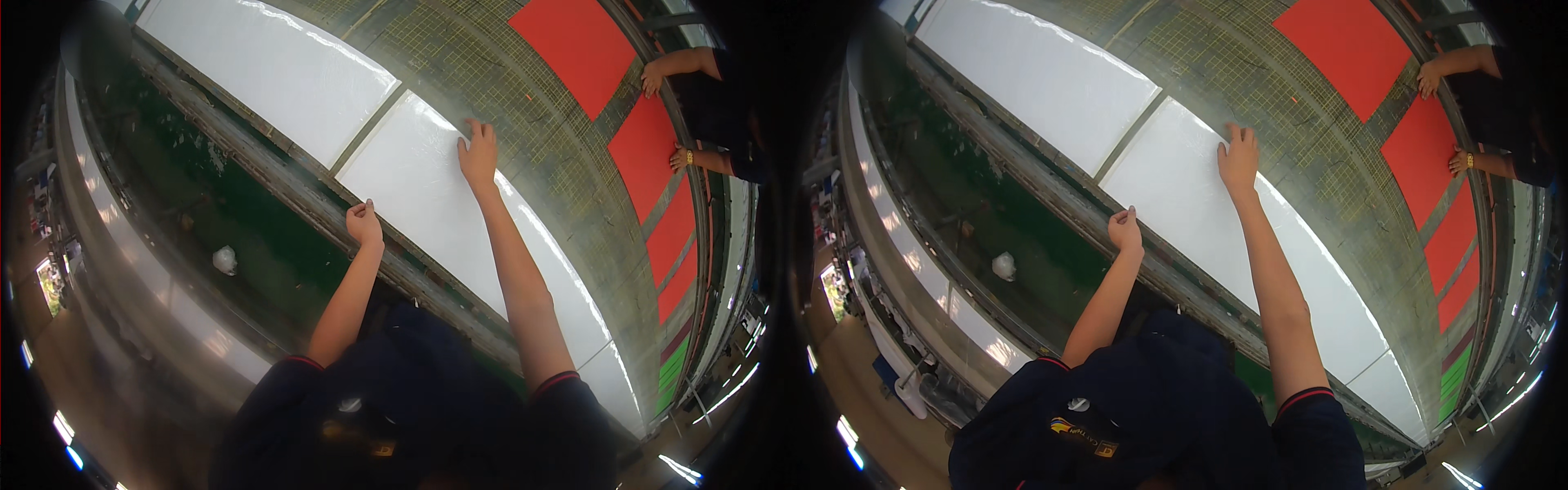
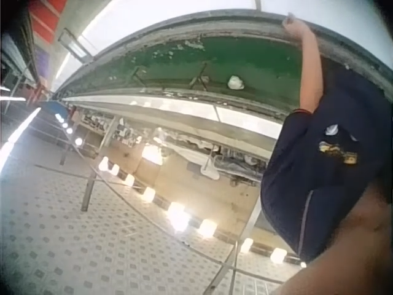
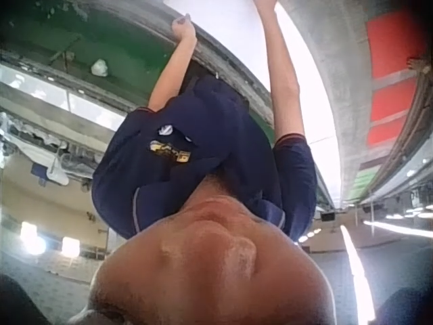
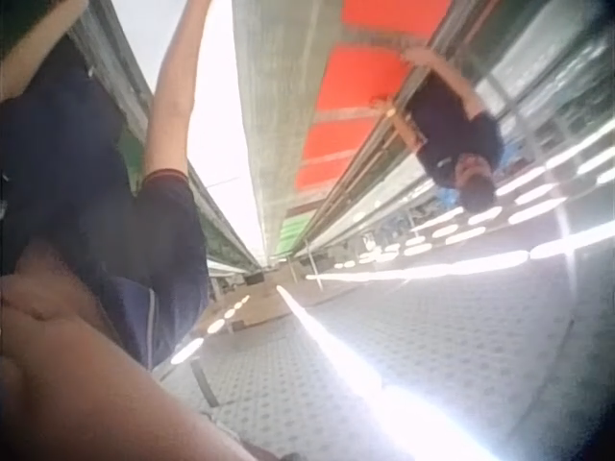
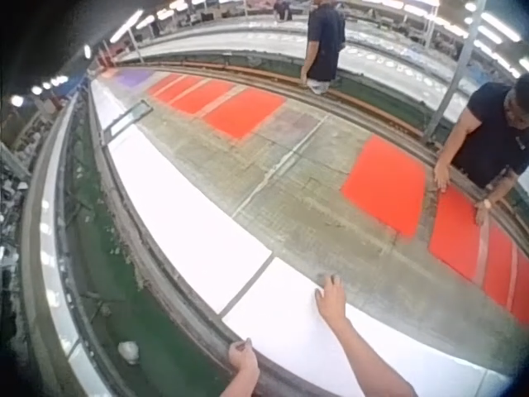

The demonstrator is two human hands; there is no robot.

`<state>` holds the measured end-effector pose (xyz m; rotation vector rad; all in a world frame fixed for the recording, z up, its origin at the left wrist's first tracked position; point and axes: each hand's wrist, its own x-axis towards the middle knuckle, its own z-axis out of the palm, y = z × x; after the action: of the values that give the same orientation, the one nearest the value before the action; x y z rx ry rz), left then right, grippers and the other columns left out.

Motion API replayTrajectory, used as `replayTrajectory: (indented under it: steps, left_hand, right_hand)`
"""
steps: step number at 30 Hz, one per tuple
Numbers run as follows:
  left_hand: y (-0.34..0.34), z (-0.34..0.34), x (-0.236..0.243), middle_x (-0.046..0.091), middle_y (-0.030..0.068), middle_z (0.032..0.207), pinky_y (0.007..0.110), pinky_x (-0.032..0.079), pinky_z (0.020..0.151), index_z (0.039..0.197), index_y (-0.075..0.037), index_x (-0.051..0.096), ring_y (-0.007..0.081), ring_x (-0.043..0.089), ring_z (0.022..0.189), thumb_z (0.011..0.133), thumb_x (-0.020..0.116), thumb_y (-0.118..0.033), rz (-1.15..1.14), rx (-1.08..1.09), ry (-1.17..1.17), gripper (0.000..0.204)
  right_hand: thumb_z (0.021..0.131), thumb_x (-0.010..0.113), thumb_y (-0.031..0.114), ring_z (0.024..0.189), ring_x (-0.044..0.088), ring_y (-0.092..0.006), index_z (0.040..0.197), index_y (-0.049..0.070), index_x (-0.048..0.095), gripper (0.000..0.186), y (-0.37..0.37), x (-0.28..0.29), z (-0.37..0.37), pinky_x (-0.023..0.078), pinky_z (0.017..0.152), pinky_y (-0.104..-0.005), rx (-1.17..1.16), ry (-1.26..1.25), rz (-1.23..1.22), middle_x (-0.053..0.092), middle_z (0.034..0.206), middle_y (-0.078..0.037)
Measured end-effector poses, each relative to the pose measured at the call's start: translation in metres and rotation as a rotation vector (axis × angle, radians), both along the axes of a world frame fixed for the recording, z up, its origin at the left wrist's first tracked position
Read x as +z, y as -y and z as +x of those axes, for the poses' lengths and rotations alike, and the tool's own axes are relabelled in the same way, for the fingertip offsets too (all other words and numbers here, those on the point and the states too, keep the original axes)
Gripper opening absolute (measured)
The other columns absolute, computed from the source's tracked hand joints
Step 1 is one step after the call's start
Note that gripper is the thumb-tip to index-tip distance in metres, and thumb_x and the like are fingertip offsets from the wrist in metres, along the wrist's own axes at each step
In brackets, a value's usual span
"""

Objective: Manually aligning and adhering large white panels onto a long industrial screen-printing or fabric-printing table.

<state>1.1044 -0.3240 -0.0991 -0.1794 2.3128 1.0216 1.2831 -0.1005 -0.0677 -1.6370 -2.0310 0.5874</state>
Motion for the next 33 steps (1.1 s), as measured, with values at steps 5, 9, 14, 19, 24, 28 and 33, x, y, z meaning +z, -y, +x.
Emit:
replayTrajectory:
  steps: [5, 9, 14, 19, 24, 28, 33]
  left_hand:
    - [-0.003, 0.007, 0.031, 0.057, 0.0141, 0.117, 0.048, 0.048, 0.095, 0.12, -0.005, 0.059, 0.0325, 0.056, 0.112, 0.085, 0.079, -0.005, -0.064, -0.495, -0.443, 0.04]
    - [-0.03, 0.003, 0.05, 0.05, 0.02, 0.137, 0.049, 0.043, 0.109, 0.14, -0.008, 0.056, 0.0415, 0.049, 0.127, 0.084, 0.072, -0.001, 0.067, -1.063, -0.574, 0.059]
    - [-0.073, -0.01, 0.035, 0.038, 0.0234, 0.156, 0.054, 0.04, 0.115, 0.151, -0.012, 0.05, 0.0452, 0.04, 0.14, 0.09, 0.07, -0.01, 0.21, -1.562, -0.546, 0.065]
    - [-0.117, 0.023, 0.01, 0.038, 0.0276, 0.154, 0.056, 0.037, 0.116, 0.156, -0.014, 0.044, 0.0473, 0.037, 0.141, 0.091, 0.071, -0.019, 0.088, -1.664, -0.636, 0.071]
    - [-0.181, 0.036, -0.051, 0.039, 0.0322, 0.156, 0.062, 0.04, 0.109, 0.153, -0.003, 0.046, 0.0526, 0.042, 0.137, 0.101, 0.054, -0.041, -0.205, -1.777, -0.974, 0.065]
    - [-0.172, 0.135, -0.055, 0.044, 0.0393, 0.138, 0.061, 0.047, 0.104, 0.143, 0.003, 0.042, 0.0503, 0.052, 0.126, 0.09, 0.07, -0.041, -0.338, -1.668, -1.077, 0.075]
    - [-0.099, 0.287, -0.027, 0.04, 0.0369, 0.148, 0.062, 0.042, 0.11, 0.148, 0.002, 0.046, 0.0552, 0.043, 0.134, 0.096, 0.061, -0.042, -0.169, -2.08, -0.878, 0.069]
  right_hand:
    - [0.086, 0.071, 0.01, 0.113, 0.057, -0.0383, 0.118, 0.007, 0.068, 0.033, 0.03, 0.003, 0.012, 0.049, 0.096, -0.0484, 0.088, 0.085, -0.033, 0.059, 0.121, -0.018]
    - [0.084, 0.069, 0.011, 0.124, 0.055, -0.0367, 0.124, 0.01, 0.068, 0.041, 0.111, 0.003, 0.037, 0.049, 0.102, -0.0485, 0.188, 0.204, -0.173, 0.057, 0.136, -0.017]
    - [0.087, 0.065, 0.01, 0.14, 0.046, -0.0421, 0.133, 0.01, 0.063, 0.046, 0.249, 0.017, 0.088, 0.044, 0.112, -0.0507, 0.037, 0.187, -0.293, 0.048, 0.152, -0.02]
    - [0.086, 0.067, 0.01, 0.139, 0.047, -0.0412, 0.133, 0.01, 0.062, 0.047, 0.408, 0.04, 0.185, 0.044, 0.111, -0.0513, -0.474, 0.271, -0.382, 0.05, 0.147, -0.021]
    - [0.085, 0.068, 0.009, 0.134, 0.051, -0.0397, 0.131, 0.01, 0.063, 0.046, 0.56, 0.08, 0.265, 0.047, 0.106, -0.0513, -1.105, 0.255, -0.313, 0.054, 0.139, -0.02]
    - [0.086, 0.067, 0.01, 0.121, 0.056, -0.0396, 0.126, 0.007, 0.067, 0.04, 0.68, 0.098, 0.287, 0.051, 0.101, -0.0486, -1.593, 0.21, -0.312, 0.058, 0.126, -0.02]
    - [0.087, 0.068, 0.026, 0.123, 0.056, -0.0406, 0.12, 0.008, 0.072, 0.038, 0.83, 0.028, 0.259, 0.05, 0.105, -0.0502, -1.702, -0.102, -0.807, 0.058, 0.128, -0.022]
